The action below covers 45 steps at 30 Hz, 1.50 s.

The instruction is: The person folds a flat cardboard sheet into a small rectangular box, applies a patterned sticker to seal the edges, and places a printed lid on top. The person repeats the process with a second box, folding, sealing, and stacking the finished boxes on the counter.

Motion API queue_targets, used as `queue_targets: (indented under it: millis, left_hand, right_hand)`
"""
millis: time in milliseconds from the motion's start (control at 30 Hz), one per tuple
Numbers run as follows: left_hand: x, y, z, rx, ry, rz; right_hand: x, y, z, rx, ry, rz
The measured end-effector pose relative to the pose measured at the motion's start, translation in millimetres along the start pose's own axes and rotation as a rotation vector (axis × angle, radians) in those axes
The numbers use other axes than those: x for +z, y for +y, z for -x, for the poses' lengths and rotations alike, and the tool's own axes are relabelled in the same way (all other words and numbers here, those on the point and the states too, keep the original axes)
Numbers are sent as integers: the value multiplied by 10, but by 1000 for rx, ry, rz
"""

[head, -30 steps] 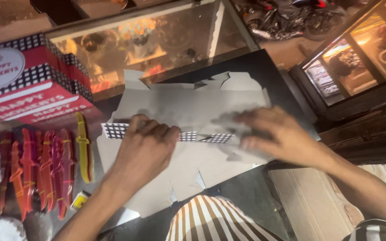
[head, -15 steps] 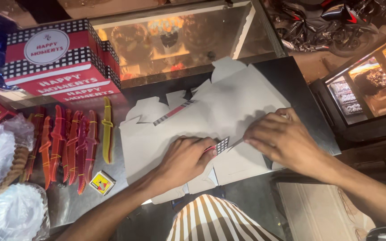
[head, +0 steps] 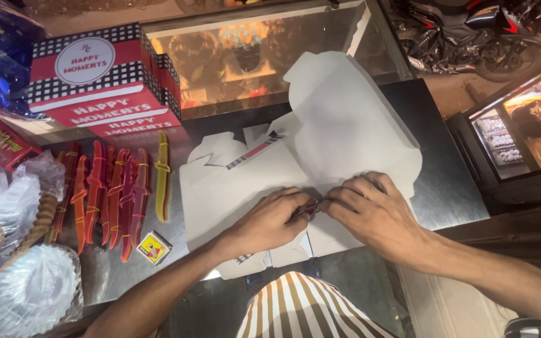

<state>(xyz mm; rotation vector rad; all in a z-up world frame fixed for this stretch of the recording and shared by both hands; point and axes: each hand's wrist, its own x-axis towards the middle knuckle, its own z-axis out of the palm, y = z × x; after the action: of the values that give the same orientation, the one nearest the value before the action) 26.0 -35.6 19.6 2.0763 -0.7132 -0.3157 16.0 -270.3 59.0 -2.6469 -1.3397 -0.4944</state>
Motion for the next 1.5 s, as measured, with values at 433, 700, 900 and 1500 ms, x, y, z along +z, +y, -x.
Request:
queue_targets:
  millis: [433,700,900,1500]
  left_hand:
    - [-34,-26,67,-145,-49,130]
    - [10,24,50,-65,-19,58]
    - [71,81,131,38,112,-216]
    - [254,155,263,389,184,-770]
  right_hand:
    - [62,35,-10,149,121,-149]
    - [145,-80,45,-4,76,10]
    - [130,-91,19,-1,31,42]
    - [-252,192,-166,486,-414,-4]
